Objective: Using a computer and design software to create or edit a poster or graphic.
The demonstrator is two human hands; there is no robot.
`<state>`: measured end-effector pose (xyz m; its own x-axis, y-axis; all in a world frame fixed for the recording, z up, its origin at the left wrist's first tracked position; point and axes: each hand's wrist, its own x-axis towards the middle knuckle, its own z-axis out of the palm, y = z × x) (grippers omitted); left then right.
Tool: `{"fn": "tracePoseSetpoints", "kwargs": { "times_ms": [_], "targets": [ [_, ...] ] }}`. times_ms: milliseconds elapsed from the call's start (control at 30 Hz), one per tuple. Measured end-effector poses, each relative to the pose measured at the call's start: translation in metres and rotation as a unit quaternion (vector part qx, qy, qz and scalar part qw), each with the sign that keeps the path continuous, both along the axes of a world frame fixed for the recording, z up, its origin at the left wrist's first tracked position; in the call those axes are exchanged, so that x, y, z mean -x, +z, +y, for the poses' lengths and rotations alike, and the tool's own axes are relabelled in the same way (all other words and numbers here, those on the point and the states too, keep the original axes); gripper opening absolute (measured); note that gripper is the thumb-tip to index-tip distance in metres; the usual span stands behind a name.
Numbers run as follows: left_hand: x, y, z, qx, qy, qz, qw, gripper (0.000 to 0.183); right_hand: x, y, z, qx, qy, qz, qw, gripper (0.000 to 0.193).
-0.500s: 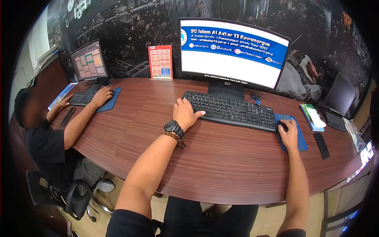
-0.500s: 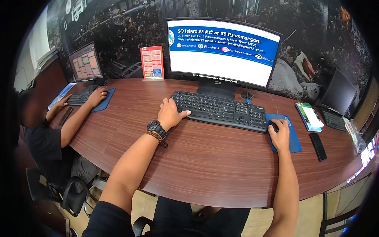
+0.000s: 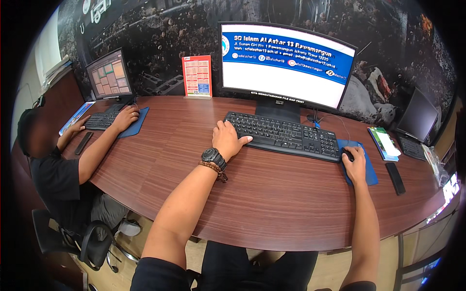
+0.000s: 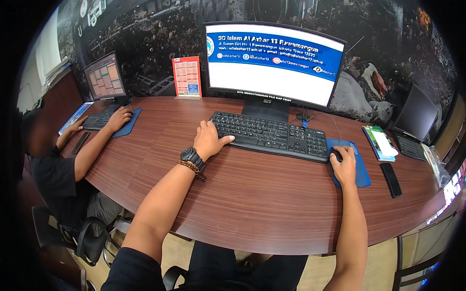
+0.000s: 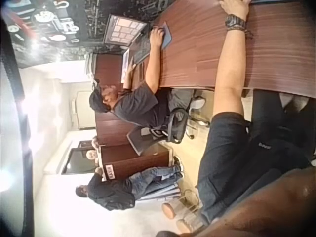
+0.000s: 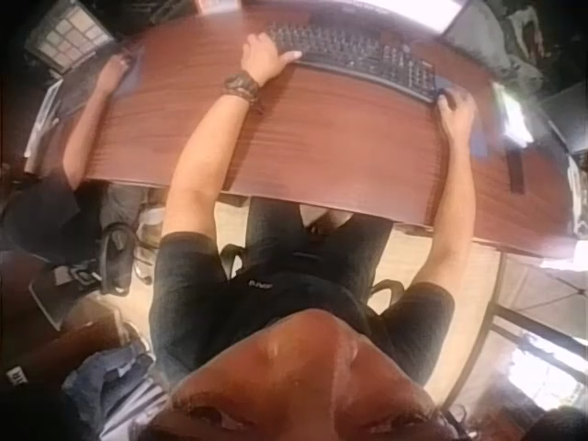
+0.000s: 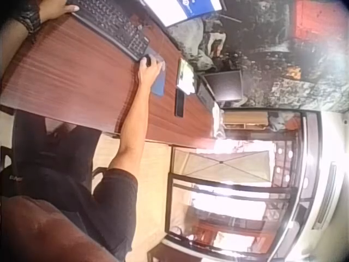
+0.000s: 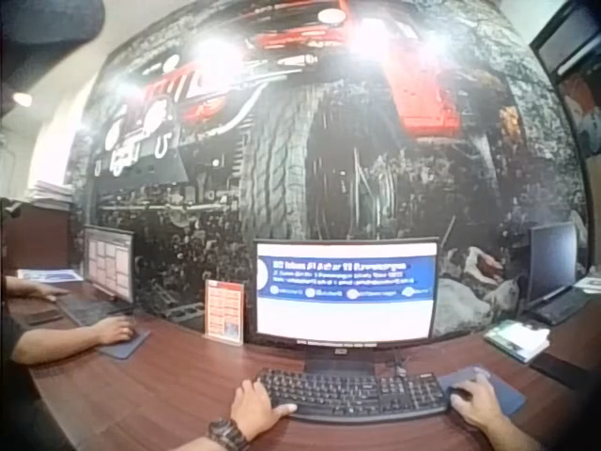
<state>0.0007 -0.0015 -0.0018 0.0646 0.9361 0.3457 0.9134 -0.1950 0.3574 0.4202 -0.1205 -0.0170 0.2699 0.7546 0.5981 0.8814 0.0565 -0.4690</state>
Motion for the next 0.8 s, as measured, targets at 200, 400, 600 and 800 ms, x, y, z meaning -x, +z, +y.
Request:
{"fn": "tracePoseSetpoints", "kwargs": {
  "times_ms": [200, 400, 600, 800],
  "targets": [
    [0.001, -0.001, 0.001, -0.001, 0.0, 0.005, 1.0, 0.086, 0.0, 0.0, 0.0, 0.009, -0.002, 0.008, 1.0, 0.029],
    [-0.002, -0.001, 0.001, -0.001, 0.003, 0.004, 1.0, 0.084, -0.001, 0.0, 0.0, 0.008, 0.003, 0.009, 1.0, 0.029],
    [-0.026, 0.016, -0.003, 0.043, -0.068, 0.055, 0.995, 0.082, 0.003, 0.002, -0.002, 0.005, -0.008, 0.011, 1.0, 0.029],
    [-0.046, 0.042, 0.004, 0.227, -0.027, 0.069, 0.971, 0.08, 0.003, -0.001, -0.001, -0.001, 0.009, 0.006, 1.0, 0.029]
  ]
}}
